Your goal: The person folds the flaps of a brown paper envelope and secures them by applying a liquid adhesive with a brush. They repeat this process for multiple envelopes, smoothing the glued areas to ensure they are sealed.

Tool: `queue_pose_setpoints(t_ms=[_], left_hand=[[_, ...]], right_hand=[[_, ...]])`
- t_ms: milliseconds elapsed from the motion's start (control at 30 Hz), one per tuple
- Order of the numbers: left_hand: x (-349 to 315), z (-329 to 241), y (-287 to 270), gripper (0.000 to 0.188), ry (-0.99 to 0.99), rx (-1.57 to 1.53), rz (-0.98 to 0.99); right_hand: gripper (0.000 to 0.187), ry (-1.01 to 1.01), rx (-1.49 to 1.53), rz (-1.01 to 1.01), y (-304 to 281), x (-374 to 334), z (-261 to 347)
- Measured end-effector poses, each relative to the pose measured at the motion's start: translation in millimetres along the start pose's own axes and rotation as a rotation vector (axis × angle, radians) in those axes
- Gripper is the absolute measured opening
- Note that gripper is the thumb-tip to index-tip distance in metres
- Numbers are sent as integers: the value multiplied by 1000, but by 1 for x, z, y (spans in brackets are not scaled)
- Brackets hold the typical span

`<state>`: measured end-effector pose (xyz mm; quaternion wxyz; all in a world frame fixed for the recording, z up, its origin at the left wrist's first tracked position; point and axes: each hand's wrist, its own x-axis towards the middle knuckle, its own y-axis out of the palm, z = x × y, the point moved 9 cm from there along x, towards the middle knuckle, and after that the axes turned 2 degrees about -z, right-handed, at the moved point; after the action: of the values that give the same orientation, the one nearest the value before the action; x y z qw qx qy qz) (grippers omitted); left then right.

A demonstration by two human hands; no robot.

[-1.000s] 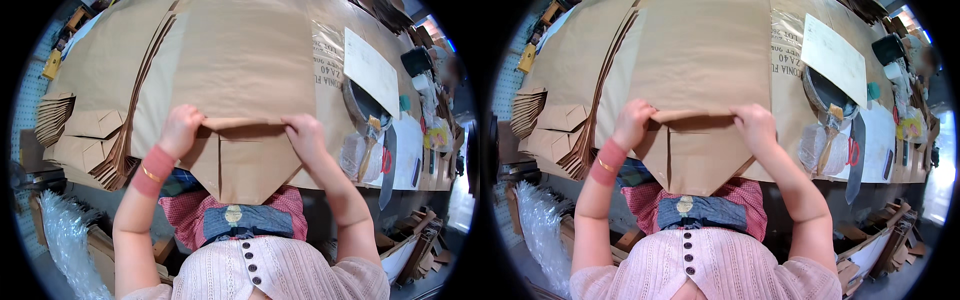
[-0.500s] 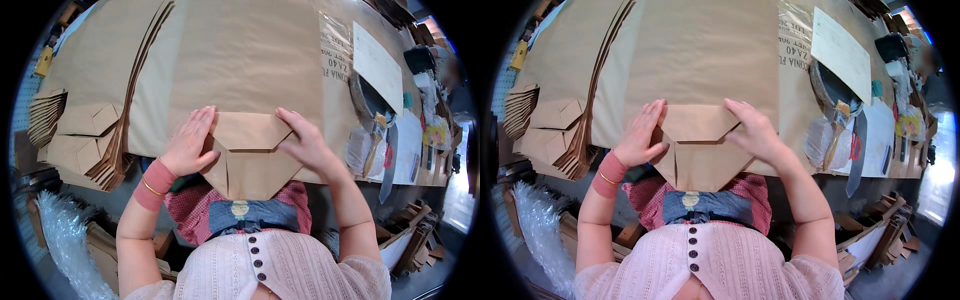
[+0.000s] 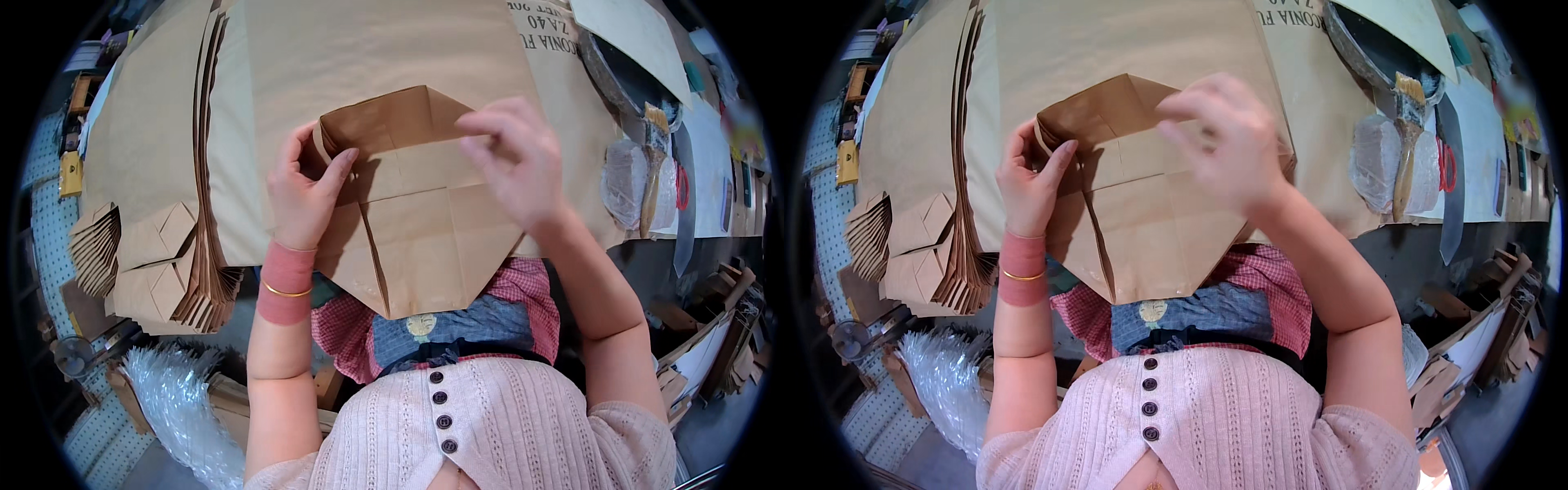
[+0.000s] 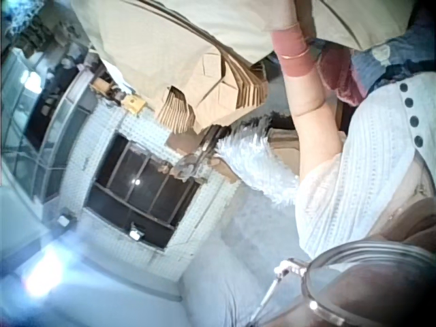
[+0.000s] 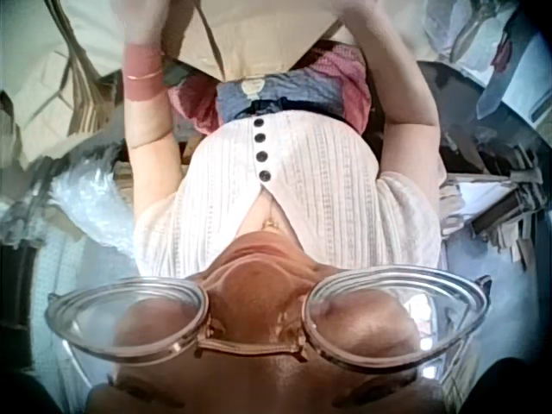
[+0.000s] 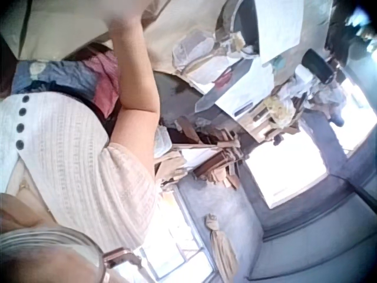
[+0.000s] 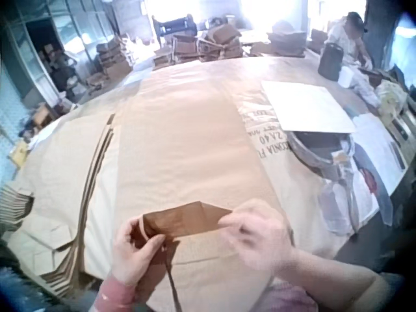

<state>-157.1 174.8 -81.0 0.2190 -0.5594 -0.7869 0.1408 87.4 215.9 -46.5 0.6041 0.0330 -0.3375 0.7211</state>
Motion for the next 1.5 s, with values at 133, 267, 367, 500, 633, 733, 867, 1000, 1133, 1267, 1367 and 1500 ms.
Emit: queue_pose_setpoints(t_ms=[133, 267, 367, 500, 633, 733, 867, 1000, 1133, 1267, 1367, 1500], left_hand=[[3, 8, -6, 33, 8, -139, 118], [1, -9, -10, 33, 39, -164, 275], [8, -8, -15, 31, 88, -56, 232], [13, -57, 1, 25, 458, 274, 386], [12, -61, -7, 21, 490, 213, 302], [13, -53, -6, 14, 517, 213, 267], [14, -41, -12, 9, 348, 64, 232], [10, -43, -16, 7, 342, 62, 236], [9, -47, -15, 7, 353, 91, 244], [9, -46, -16, 7, 380, 83, 239], [8, -46, -16, 7, 401, 75, 226], [7, -46, -16, 8, 421, 71, 203]], right_hand=[[10, -96, 63, 258, 65, 1, 43], [17, 75, 119, 260, 115, 19, 36], [18, 159, 168, 259, 120, 18, 37], [11, 198, 222, 241, 118, 10, 36], [10, 177, 177, 304, 112, 14, 37], [9, 35, 74, 324, 108, 13, 45], [8, -312, -144, 72, 69, 13, 83], [24, -462, -336, -32, 45, 11, 91], [23, -488, -391, 12, 47, 8, 96], [26, -375, -309, 15, 46, 25, 89], [28, -352, -238, 104, 53, 34, 89], [26, -374, -261, 119, 58, 34, 87]])
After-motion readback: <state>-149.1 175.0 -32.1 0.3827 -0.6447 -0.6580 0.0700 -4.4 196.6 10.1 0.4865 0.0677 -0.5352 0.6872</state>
